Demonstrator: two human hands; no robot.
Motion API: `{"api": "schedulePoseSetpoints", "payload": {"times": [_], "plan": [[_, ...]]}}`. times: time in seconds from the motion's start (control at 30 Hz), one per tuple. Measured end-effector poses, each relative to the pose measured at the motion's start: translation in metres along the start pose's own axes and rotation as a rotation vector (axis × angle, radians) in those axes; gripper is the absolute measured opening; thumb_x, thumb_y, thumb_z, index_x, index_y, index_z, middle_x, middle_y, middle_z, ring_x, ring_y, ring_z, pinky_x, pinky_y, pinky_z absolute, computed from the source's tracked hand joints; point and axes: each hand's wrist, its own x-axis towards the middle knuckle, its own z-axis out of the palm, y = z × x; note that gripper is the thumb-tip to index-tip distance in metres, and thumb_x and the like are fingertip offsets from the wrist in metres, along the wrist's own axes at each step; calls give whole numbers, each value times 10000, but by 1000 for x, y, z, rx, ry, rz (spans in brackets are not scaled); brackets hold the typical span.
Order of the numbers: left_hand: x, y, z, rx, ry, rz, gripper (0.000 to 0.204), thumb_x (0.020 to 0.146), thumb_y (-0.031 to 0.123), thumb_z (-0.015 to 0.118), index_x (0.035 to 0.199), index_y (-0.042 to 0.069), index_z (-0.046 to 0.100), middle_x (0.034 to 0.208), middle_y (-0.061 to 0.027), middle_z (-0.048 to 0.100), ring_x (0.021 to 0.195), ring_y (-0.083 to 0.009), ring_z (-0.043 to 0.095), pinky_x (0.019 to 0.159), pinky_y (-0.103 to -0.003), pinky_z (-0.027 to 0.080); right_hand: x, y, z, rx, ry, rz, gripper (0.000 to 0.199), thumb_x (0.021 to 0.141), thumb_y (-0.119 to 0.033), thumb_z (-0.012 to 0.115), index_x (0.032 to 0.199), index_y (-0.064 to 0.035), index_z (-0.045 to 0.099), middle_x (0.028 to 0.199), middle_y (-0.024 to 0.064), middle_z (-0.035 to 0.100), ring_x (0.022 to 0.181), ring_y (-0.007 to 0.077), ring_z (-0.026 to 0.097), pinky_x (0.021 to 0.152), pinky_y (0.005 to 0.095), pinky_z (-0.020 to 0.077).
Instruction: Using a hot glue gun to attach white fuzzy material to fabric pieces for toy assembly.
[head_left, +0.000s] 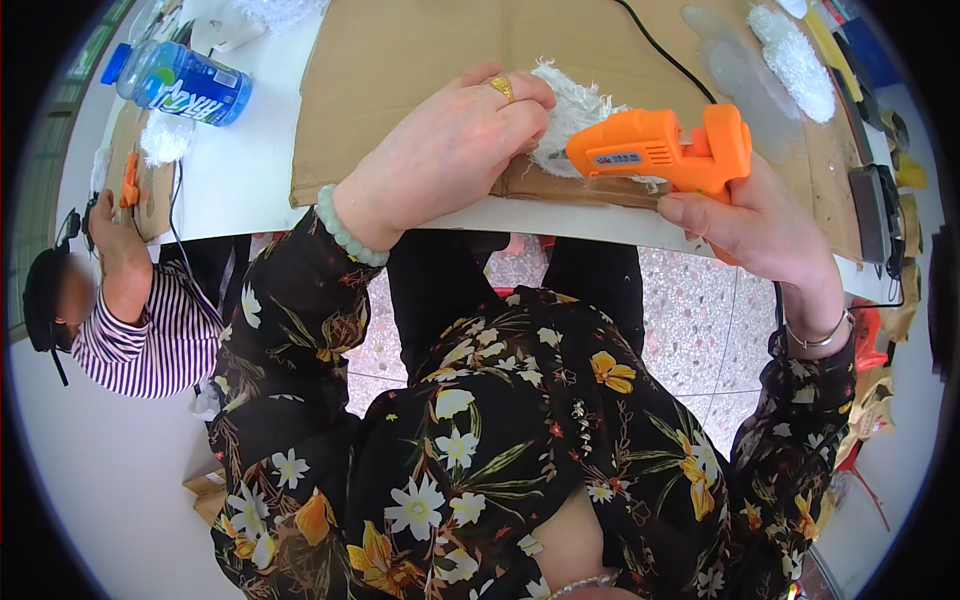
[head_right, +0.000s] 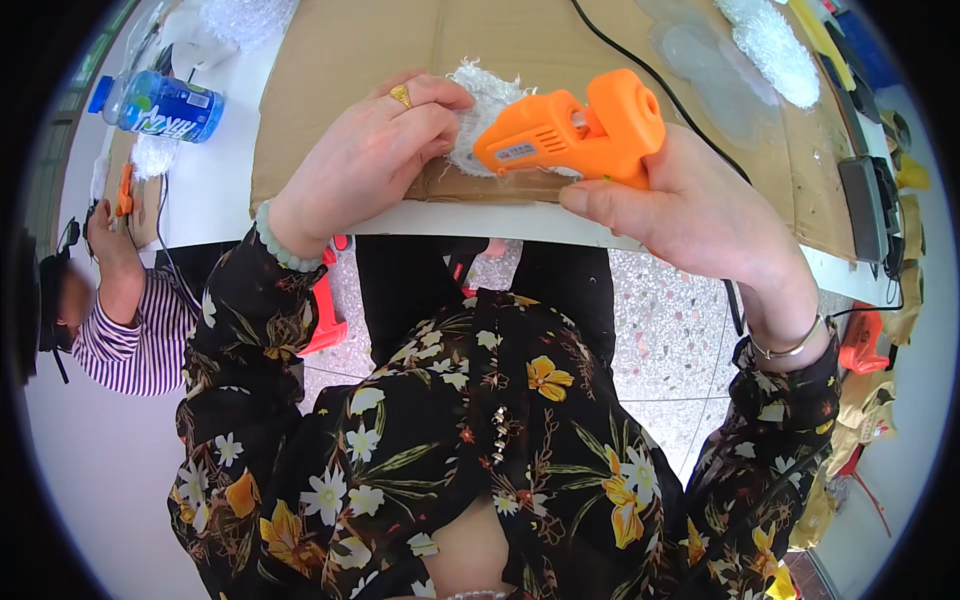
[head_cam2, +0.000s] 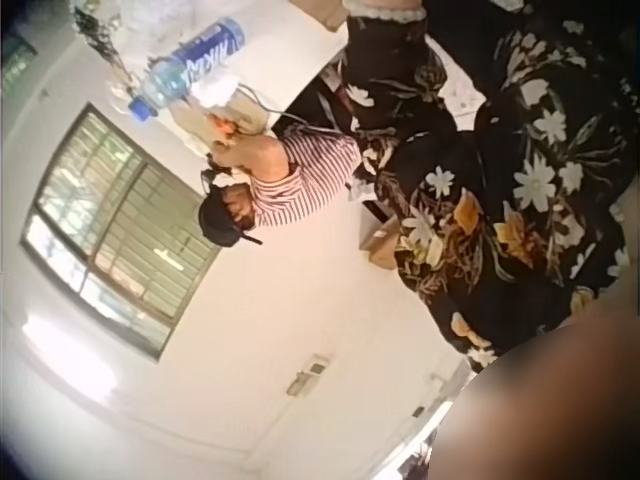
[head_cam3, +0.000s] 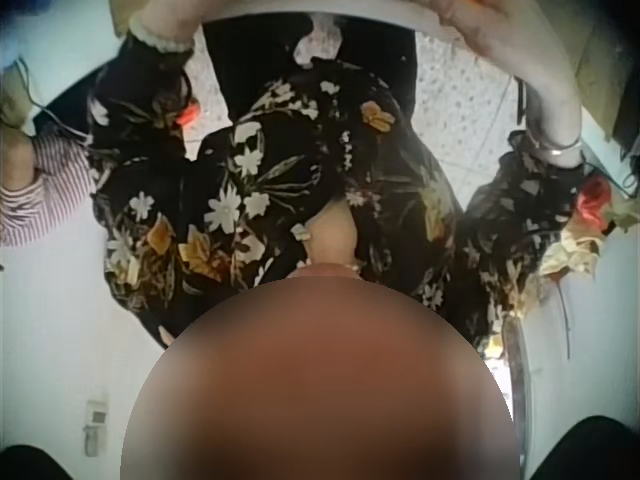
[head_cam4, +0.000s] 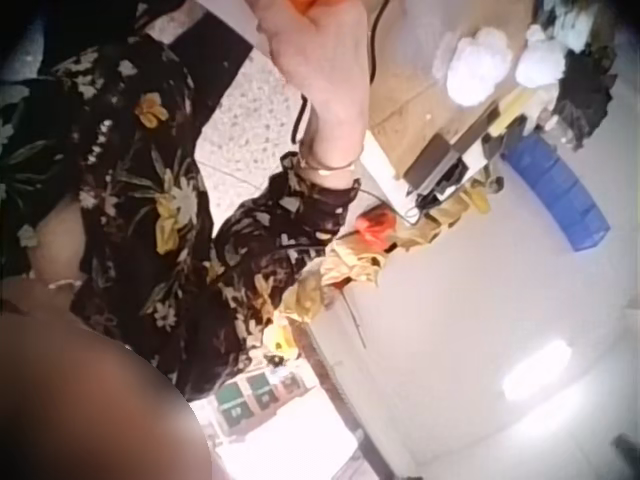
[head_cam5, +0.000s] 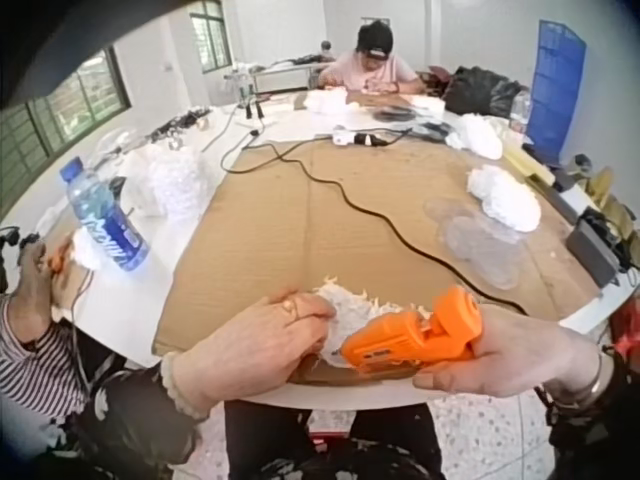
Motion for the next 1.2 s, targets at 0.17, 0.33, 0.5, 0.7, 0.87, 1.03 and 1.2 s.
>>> {"api": "schedulePoseSetpoints", "payload": {"times": [0.17,0.33,0.5,0.7,0.87,1.03,1.2], "plan": [[0,-1,4,-8,-4,-2,122,696,-20,570,762,31,482,958,-108,584,788,-292,582,894,-384,412,2,-3,-1,-45,-35,45,284,861,-204,657,1061,-12,593,661,-58,471,568,39,390,500,215,347],[-1,-2,3,-6,0,8,126,695,-21,572,762,34,479,958,-109,584,788,-298,584,899,-395,410,0,-9,-1,-47,-40,92,287,862,-202,659,1067,-14,588,661,-59,469,559,39,387,496,216,346],[-5,-3,3,1,-8,-13,112,709,-18,557,767,36,478,954,-104,579,787,-301,584,911,-421,403,-2,-8,-5,-35,-59,182,416,829,-149,696,1166,-22,488,785,-7,561,629,48,499,528,192,403],[-10,-4,1,46,-17,-25,86,727,-12,542,769,33,482,951,-102,574,804,-304,581,913,-421,405,-5,-14,-6,-121,-64,181,431,834,-163,693,1185,-28,484,793,-6,566,660,51,509,536,195,403],[-6,-1,1,33,-4,-3,74,737,-10,540,779,32,497,946,-95,582,823,-302,581,918,-425,409,-10,-2,-10,-93,-66,171,415,838,-170,685,1178,-34,489,803,-7,561,655,52,509,535,195,410],[-5,2,2,12,46,5,98,740,-11,554,820,42,533,963,-86,602,839,-290,586,916,-425,412,-15,4,-15,-99,-63,153,375,843,-164,681,1151,-40,507,807,-8,555,652,52,506,534,197,405],[-1,3,1,-10,26,31,150,732,-19,549,852,70,545,963,-71,619,812,-274,594,964,-459,392,-29,2,-25,8,83,92,322,845,-195,685,1080,-44,524,835,9,552,693,83,532,595,229,430]]}}
